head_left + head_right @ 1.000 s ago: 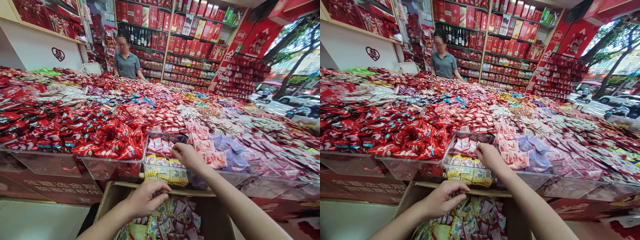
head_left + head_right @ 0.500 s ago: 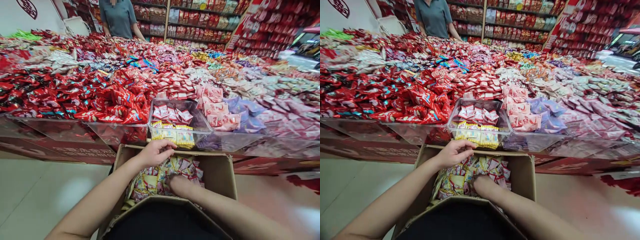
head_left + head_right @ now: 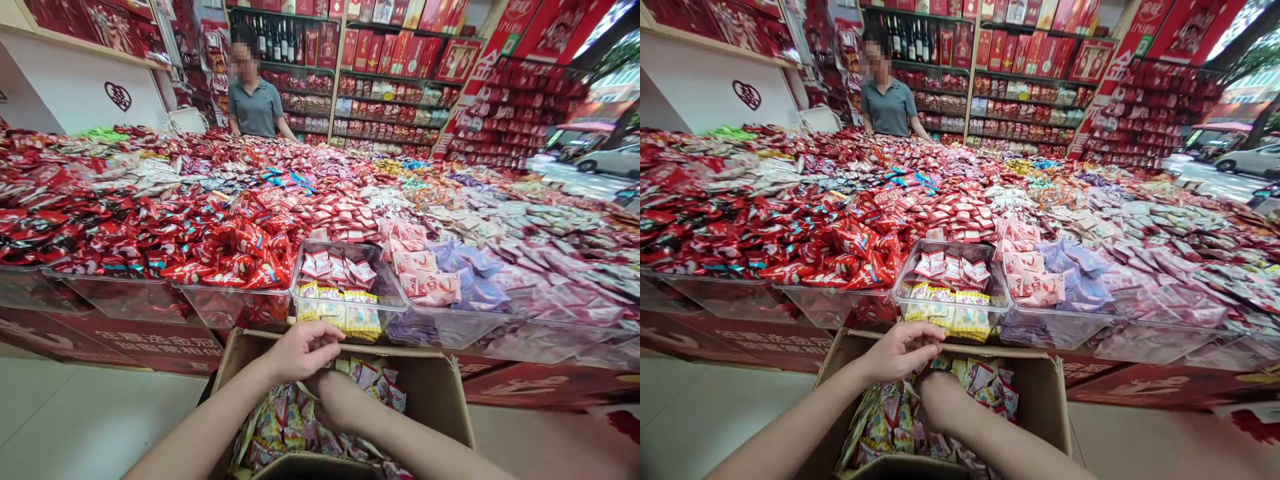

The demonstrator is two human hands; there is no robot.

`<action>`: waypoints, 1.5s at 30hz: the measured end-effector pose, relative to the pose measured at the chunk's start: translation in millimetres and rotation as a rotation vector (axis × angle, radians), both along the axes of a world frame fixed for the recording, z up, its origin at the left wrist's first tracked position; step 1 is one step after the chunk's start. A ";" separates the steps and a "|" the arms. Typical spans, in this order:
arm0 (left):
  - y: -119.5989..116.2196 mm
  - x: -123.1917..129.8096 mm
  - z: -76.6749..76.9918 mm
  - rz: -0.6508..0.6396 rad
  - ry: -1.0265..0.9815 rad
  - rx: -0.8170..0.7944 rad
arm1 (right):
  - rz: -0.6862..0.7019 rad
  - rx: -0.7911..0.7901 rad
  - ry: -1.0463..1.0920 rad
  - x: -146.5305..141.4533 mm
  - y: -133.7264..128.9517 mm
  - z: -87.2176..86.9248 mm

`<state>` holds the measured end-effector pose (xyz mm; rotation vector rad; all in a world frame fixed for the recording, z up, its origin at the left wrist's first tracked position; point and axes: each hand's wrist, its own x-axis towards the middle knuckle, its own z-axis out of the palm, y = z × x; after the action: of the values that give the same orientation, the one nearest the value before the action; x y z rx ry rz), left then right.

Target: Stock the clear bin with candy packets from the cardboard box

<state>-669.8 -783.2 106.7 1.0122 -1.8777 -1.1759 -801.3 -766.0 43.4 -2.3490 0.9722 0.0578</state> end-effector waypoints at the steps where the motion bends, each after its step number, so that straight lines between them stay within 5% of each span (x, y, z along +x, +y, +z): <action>1: 0.5 1.5 2.2 -0.036 -0.020 -0.046 | -0.031 -0.005 -0.105 -12.1 -3.6 15.5; 5: 1.0 3.0 7.3 -0.129 -0.079 -0.120 | -0.326 -0.007 -0.492 -52.0 -12.6 53.7; 10: 0.1 -4.8 1.6 0.085 -0.004 0.068 | -0.567 0.149 -0.851 -60.5 -5.3 40.5; 14: -0.2 -6.9 -3.2 0.120 0.167 0.226 | -0.591 0.082 -0.962 -55.2 2.6 34.0; 20: -4.7 -3.0 -2.9 0.041 0.221 0.325 | -0.434 -0.564 -0.964 -61.5 3.7 36.9; 23: -5.9 -0.2 -0.1 -0.012 0.260 0.307 | -0.327 -0.644 -0.911 -62.2 5.5 34.6; 28: -5.6 0.7 -0.6 0.032 0.260 0.261 | -0.341 -0.560 -0.849 -58.3 5.7 30.8; 33: -4.7 0.9 -5.3 0.051 0.277 0.262 | -0.500 -0.298 -0.870 -61.0 7.1 28.5; 37: -2.6 1.7 -2.6 0.023 0.260 0.264 | -0.501 -0.147 -0.870 -63.5 7.9 28.5; 45: -1.2 -0.9 0.2 0.039 0.151 0.278 | -0.447 -0.188 -0.816 -57.0 4.5 29.0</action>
<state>-670.7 -784.4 106.9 1.0693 -1.6001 -1.4766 -858.3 -761.6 72.4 -1.9390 1.0483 -1.1090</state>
